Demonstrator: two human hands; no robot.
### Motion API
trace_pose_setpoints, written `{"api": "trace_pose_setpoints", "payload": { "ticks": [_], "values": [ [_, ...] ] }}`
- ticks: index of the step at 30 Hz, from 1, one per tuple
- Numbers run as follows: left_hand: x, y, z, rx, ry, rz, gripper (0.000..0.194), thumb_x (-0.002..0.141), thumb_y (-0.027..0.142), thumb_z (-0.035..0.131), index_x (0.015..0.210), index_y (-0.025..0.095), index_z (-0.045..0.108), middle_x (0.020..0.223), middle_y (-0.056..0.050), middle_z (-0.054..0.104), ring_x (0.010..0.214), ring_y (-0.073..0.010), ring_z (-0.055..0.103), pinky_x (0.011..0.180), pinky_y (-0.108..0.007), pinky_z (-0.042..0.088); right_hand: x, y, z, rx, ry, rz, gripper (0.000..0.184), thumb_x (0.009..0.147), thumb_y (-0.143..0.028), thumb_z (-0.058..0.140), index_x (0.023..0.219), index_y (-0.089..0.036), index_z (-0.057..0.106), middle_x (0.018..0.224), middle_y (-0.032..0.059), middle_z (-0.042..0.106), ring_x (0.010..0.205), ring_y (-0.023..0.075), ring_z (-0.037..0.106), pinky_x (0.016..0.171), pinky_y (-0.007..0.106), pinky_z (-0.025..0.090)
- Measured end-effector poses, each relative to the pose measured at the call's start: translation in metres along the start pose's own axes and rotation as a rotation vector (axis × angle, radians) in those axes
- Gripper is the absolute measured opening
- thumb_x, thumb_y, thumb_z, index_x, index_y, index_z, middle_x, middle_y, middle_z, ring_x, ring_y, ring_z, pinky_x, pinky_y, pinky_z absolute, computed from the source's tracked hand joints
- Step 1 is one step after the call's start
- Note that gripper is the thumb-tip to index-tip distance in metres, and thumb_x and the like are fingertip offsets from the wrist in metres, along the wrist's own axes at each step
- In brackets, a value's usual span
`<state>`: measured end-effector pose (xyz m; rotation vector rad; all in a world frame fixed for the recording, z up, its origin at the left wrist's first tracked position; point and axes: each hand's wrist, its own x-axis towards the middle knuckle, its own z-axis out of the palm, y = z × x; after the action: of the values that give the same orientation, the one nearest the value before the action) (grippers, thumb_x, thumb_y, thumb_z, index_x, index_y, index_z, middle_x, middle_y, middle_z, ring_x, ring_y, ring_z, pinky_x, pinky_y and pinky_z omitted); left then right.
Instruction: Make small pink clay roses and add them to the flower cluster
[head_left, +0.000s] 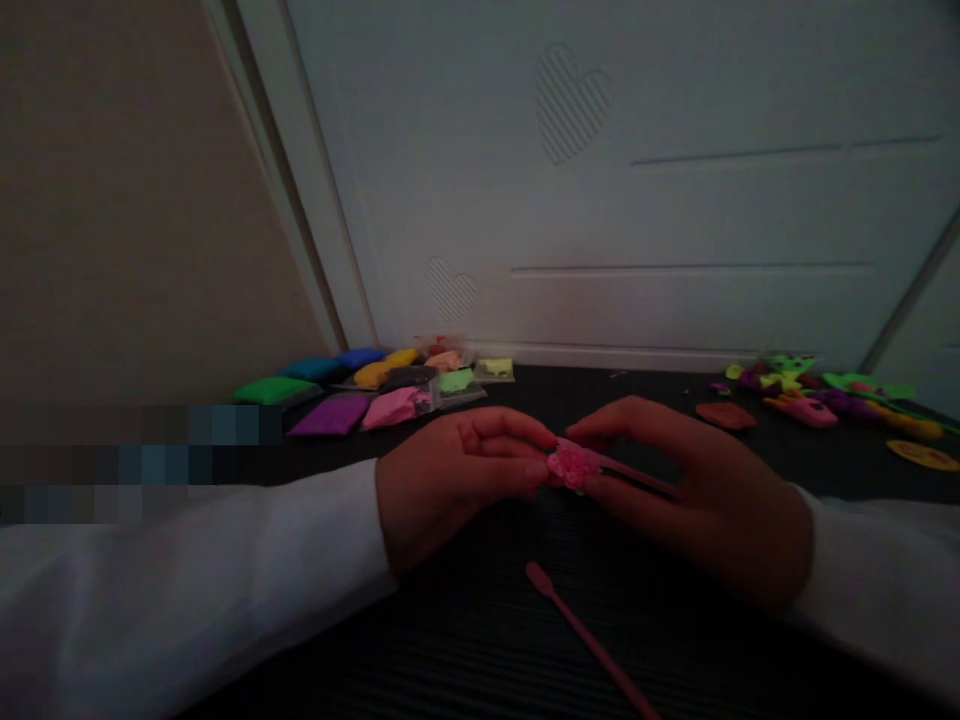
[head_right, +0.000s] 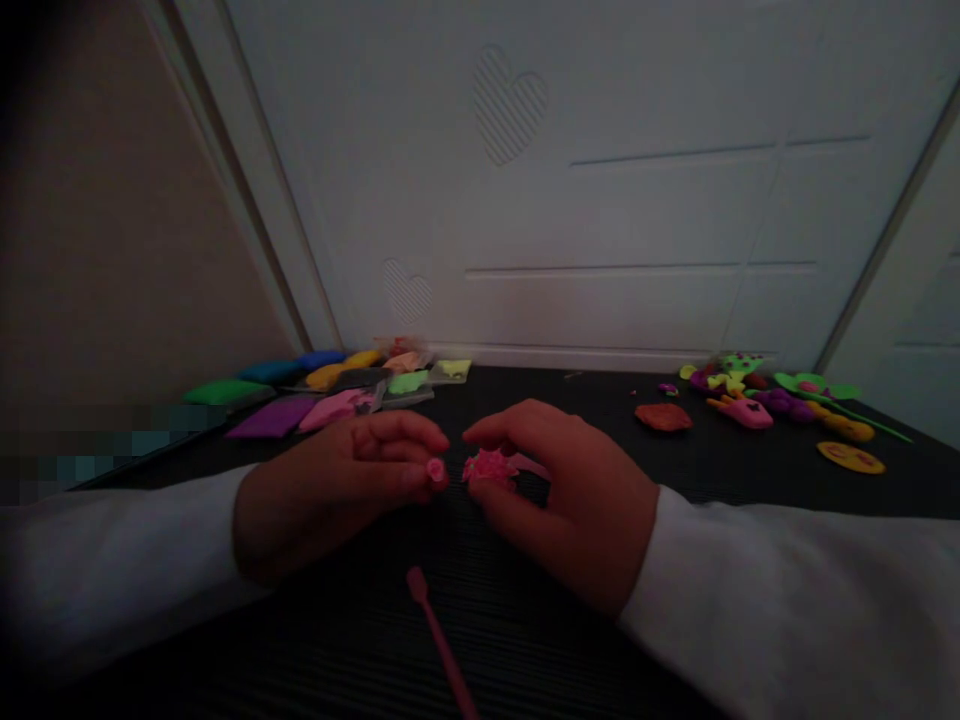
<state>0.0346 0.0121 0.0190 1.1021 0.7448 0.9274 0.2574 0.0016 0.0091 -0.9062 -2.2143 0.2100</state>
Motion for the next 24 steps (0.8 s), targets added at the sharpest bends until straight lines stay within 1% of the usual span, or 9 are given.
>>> {"api": "trace_pose_setpoints", "payload": {
  "ticks": [4,6,9,13,16,18,20,22,24],
  "values": [
    [0.0,0.0,0.0,0.023,0.022,0.026,0.026,0.059,0.015,0.099,0.078,0.016,0.081,0.073,-0.002,0.08,0.067,-0.0101,0.07,0.065,-0.019,0.052,0.004,0.008,0.001,-0.053,-0.036,0.018,0.026,0.1,-0.024,0.054,0.12,-0.019,0.07,0.12,0.0095,0.075,0.115,0.0253,0.069,0.099,0.047,0.054],
    [0.0,0.0,0.0,0.036,0.038,0.049,0.024,0.059,0.014,0.099,0.075,0.016,0.08,0.072,-0.001,0.079,0.066,-0.0092,0.068,0.065,-0.018,0.051,0.005,0.013,0.002,-0.09,-0.075,0.025,0.03,0.099,-0.023,0.053,0.123,-0.017,0.07,0.125,0.0119,0.074,0.119,0.0288,0.068,0.102,0.054,0.051],
    [-0.001,-0.001,0.001,0.056,0.062,0.079,0.023,0.058,0.014,0.099,0.069,0.016,0.078,0.07,0.0,0.078,0.066,-0.0083,0.066,0.065,-0.018,0.049,0.005,0.018,0.004,-0.148,-0.131,0.026,0.037,0.095,-0.023,0.061,0.131,-0.016,0.067,0.135,0.0144,0.07,0.127,0.033,0.063,0.108,0.061,0.046],
    [-0.001,0.0,0.003,0.072,0.075,0.091,0.026,0.055,0.018,0.101,0.067,0.016,0.077,0.068,0.0,0.076,0.066,-0.0091,0.065,0.065,-0.019,0.047,0.004,0.02,0.005,-0.206,-0.183,0.036,0.041,0.097,-0.032,0.07,0.136,-0.019,0.064,0.147,0.0127,0.061,0.136,0.0335,0.056,0.114,0.063,0.041],
    [-0.002,0.0,0.004,0.082,0.083,0.091,0.028,0.053,0.019,0.101,0.067,0.016,0.077,0.068,0.0,0.075,0.066,-0.0099,0.064,0.065,-0.021,0.047,0.004,0.017,0.004,-0.213,-0.208,0.046,0.037,0.095,-0.036,0.072,0.129,-0.02,0.069,0.148,0.0129,0.061,0.136,0.035,0.056,0.115,0.066,0.039],
    [-0.001,0.0,0.004,0.083,0.092,0.095,0.026,0.054,0.018,0.1,0.066,0.016,0.077,0.069,0.0,0.075,0.067,-0.0099,0.064,0.066,-0.021,0.046,0.004,0.015,0.003,-0.198,-0.209,0.058,0.034,0.093,-0.032,0.07,0.125,-0.02,0.072,0.147,0.015,0.062,0.135,0.0362,0.057,0.113,0.067,0.039],
    [-0.001,0.0,0.003,0.083,0.097,0.094,0.025,0.054,0.016,0.1,0.065,0.016,0.077,0.069,0.0,0.075,0.067,-0.01,0.063,0.066,-0.022,0.046,0.004,0.013,0.002,-0.173,-0.204,0.066,0.036,0.091,-0.027,0.067,0.126,-0.02,0.071,0.143,0.0157,0.066,0.132,0.0357,0.06,0.11,0.066,0.04],
    [-0.001,0.0,0.003,0.084,0.098,0.089,0.025,0.053,0.017,0.1,0.065,0.016,0.077,0.068,-0.001,0.075,0.067,-0.0102,0.064,0.066,-0.022,0.046,0.003,0.012,0.001,-0.146,-0.199,0.071,0.042,0.088,-0.025,0.065,0.129,-0.019,0.068,0.136,0.0135,0.071,0.127,0.0338,0.063,0.11,0.064,0.04],
    [-0.002,0.0,0.003,0.086,0.099,0.081,0.025,0.053,0.017,0.1,0.065,0.016,0.078,0.068,-0.001,0.076,0.066,-0.0103,0.064,0.065,-0.021,0.046,0.002,0.011,0.001,-0.127,-0.193,0.075,0.045,0.086,-0.024,0.065,0.131,-0.019,0.065,0.13,0.0108,0.074,0.124,0.0327,0.064,0.112,0.064,0.038]
  ]
}}
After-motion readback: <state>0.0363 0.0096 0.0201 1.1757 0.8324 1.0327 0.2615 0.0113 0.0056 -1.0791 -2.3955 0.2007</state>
